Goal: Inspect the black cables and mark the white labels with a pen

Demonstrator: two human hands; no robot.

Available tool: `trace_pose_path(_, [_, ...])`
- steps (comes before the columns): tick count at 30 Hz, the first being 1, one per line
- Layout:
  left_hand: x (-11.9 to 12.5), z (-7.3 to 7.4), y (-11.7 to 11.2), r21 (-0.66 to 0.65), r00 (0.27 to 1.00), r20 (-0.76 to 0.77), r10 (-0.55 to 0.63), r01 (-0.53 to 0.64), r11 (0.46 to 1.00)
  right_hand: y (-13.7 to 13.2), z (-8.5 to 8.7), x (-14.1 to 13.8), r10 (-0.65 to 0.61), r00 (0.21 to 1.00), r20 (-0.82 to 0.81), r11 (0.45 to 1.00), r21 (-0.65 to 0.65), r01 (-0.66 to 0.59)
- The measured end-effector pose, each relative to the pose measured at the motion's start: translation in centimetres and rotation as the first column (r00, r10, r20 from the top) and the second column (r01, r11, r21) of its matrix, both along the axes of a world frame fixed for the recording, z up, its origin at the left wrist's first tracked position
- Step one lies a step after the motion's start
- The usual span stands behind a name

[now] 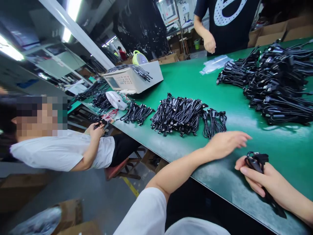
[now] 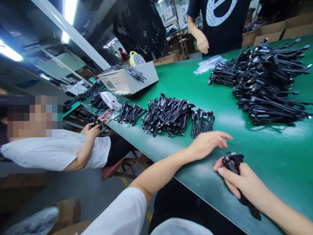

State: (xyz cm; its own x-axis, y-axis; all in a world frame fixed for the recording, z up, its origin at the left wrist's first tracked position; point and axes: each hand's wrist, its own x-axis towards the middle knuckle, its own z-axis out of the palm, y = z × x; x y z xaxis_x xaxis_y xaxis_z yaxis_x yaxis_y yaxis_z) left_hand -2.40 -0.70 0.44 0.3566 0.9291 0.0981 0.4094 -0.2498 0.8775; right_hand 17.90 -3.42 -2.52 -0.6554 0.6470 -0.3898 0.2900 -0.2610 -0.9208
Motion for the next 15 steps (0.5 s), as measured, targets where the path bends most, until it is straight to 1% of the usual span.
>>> trace_pose_path(1, [-0.7, 0.1, 0.2, 0.087, 0.983, -0.089, 0.163, -0.155, 0.984, 0.0, 0.0, 0.0, 0.026, 0.999, -0.020, 0.999, -0.018, -0.027])
trace_pose_path(2, [-1.5, 0.1, 0.6, 0.181, 0.926, -0.192, 0.326, -0.293, 0.939, 0.0, 0.1, 0.0, 0.042, 0.999, -0.033, 0.998, -0.035, -0.043])
trace_pose_path(3, [-2.2, 0.1, 1.0, 0.273, 0.838, -0.294, 0.459, -0.387, 0.881, -0.1, 0.1, 0.0, 0.051, 0.998, -0.041, 0.997, -0.048, -0.053])
trace_pose_path(4, [-2.8, 0.0, 1.4, 0.347, 0.741, -0.385, 0.550, -0.436, 0.830, -0.1, 0.2, -0.1, 0.052, 0.998, -0.047, 0.997, -0.054, -0.054])
trace_pose_path(5, [-3.2, -0.2, 1.8, 0.397, 0.654, -0.461, 0.600, -0.453, 0.798, -0.1, 0.4, -0.1, 0.053, 0.997, -0.051, 0.997, -0.058, -0.056])
trace_pose_path(6, [-3.5, -0.3, 2.1, 0.425, 0.586, -0.521, 0.620, -0.453, 0.784, -0.2, 0.5, -0.1, 0.054, 0.997, -0.056, 0.997, -0.059, -0.057])
trace_pose_path(7, [-3.7, -0.5, 2.4, 0.436, 0.539, -0.567, 0.623, -0.446, 0.782, -0.2, 0.6, -0.1, 0.052, 0.997, -0.060, 0.997, -0.058, -0.056])
trace_pose_path(8, [-3.8, -0.7, 2.6, 0.437, 0.515, -0.596, 0.616, -0.435, 0.787, -0.3, 0.7, -0.1, 0.044, 0.997, -0.068, 0.997, -0.057, -0.048])
trace_pose_path(9, [-3.9, -0.9, 2.7, 0.430, 0.514, -0.608, 0.605, -0.427, 0.796, -0.3, 0.8, -0.1, 0.027, 0.996, -0.087, 0.998, -0.062, -0.032])
trace_pose_path(10, [-3.9, -1.0, 2.8, 0.413, 0.534, -0.602, 0.594, -0.428, 0.804, -0.3, 0.9, 0.0, -0.002, 0.993, -0.120, 0.997, -0.077, -0.008])
trace_pose_path(12, [-4.1, -0.9, 2.9, 0.365, 0.617, -0.513, 0.597, -0.472, 0.802, -0.3, 0.9, 0.2, -0.082, 0.974, -0.213, 0.989, -0.142, 0.052])
trace_pose_path(13, [-4.2, -0.8, 2.9, 0.333, 0.672, -0.424, 0.607, -0.507, 0.795, -0.3, 0.8, 0.3, -0.124, 0.959, -0.257, 0.980, -0.183, 0.078])
trace_pose_path(14, [-4.3, -0.6, 2.9, 0.282, 0.730, -0.303, 0.613, -0.546, 0.789, -0.2, 0.7, 0.3, -0.157, 0.945, -0.288, 0.970, -0.223, 0.094])
trace_pose_path(15, [-4.3, -0.3, 2.7, 0.203, 0.784, -0.149, 0.603, -0.573, 0.794, -0.2, 0.6, 0.3, -0.178, 0.937, -0.301, 0.962, -0.252, 0.102])
